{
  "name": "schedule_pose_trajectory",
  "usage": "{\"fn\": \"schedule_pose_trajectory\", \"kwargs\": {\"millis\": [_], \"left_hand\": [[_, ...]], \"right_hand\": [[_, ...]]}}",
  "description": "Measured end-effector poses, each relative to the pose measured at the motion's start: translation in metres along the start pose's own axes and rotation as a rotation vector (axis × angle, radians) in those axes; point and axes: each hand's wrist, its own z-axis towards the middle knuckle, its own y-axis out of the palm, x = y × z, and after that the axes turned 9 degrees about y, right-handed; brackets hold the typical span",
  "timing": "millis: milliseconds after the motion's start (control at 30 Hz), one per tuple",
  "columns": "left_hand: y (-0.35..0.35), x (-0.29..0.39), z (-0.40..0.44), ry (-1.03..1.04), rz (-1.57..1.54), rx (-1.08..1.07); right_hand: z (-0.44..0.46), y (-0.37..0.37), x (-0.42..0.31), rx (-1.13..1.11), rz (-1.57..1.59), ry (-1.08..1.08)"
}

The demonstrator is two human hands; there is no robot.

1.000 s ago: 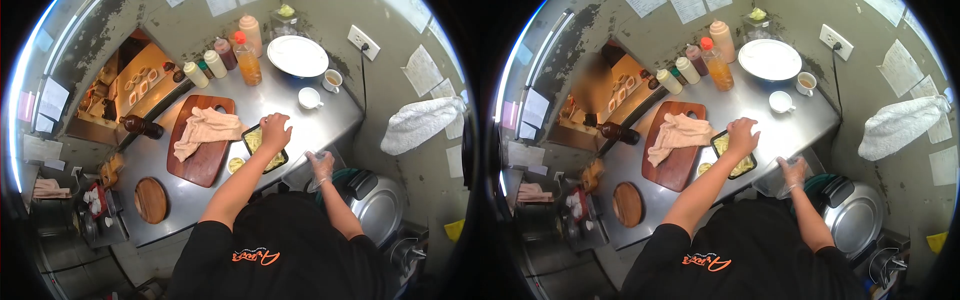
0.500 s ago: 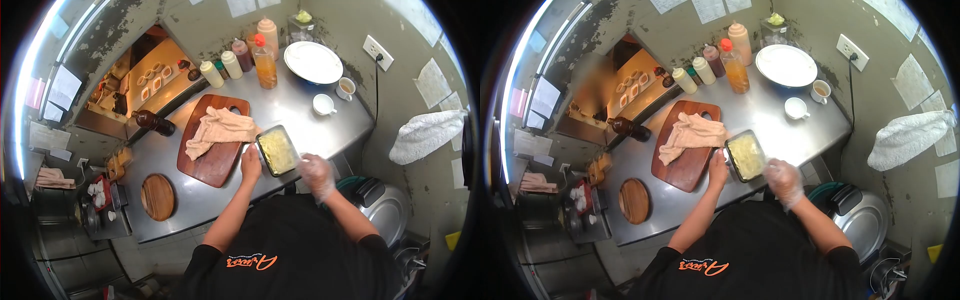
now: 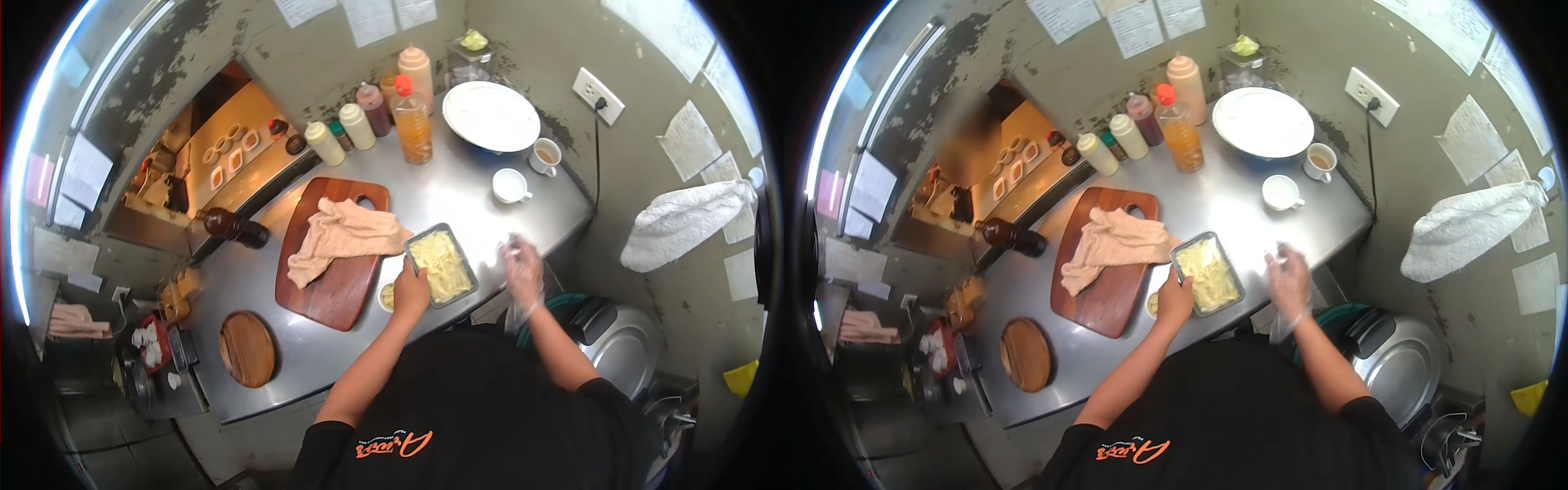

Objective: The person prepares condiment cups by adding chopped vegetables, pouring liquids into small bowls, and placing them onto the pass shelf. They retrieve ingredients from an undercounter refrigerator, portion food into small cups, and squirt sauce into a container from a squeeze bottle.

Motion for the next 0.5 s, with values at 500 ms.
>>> {"fn": "schedule_pose_trajectory", "kwargs": {"millis": [500], "left_hand": [[0.081, 0.068, 0.071, -0.151, -0.239, -0.271]], "right_hand": [[0.173, -0.019, 0.052, 0.027, -0.102, 0.230]]}}
